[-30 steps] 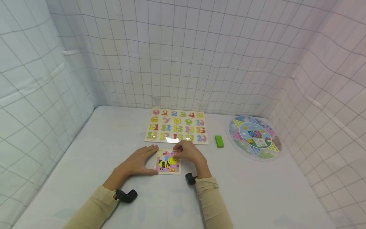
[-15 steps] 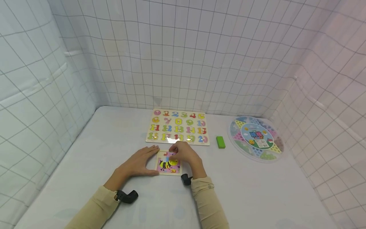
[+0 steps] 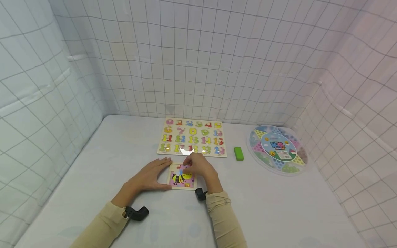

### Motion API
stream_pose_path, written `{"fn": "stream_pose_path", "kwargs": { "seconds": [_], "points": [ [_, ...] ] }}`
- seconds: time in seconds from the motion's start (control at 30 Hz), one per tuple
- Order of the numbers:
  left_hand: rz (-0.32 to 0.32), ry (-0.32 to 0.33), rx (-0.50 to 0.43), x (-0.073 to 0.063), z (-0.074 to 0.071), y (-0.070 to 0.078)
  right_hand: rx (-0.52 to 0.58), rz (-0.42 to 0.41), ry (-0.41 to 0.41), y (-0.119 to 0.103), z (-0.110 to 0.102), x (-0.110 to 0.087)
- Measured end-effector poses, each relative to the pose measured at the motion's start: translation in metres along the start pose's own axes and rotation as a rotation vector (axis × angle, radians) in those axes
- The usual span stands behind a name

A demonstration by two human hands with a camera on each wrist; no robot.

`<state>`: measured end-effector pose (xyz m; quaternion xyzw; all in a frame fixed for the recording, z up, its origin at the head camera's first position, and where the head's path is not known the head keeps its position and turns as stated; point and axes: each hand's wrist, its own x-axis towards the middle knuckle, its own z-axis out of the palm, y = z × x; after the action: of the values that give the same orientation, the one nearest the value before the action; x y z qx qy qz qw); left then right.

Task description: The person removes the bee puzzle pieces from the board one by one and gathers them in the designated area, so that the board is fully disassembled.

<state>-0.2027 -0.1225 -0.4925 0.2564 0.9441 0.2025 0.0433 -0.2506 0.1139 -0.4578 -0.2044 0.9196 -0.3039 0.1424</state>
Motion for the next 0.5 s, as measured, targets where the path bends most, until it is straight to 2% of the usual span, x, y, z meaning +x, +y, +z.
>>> {"fn": "stream_pose_path", "kwargs": {
  "seconds": [0.3,0.5],
  "points": [
    [-0.004,-0.005,-0.009,-0.0003,0.0015,-0.0005,-0.034,-0.031,-0.004,0.0007,0.0015,0.0021],
    [-0.004,-0.005,-0.004,0.0007,0.0,-0.0001,-0.01,-0.018,-0.007,-0.0005,-0.0004,0.001]
  ]
}}
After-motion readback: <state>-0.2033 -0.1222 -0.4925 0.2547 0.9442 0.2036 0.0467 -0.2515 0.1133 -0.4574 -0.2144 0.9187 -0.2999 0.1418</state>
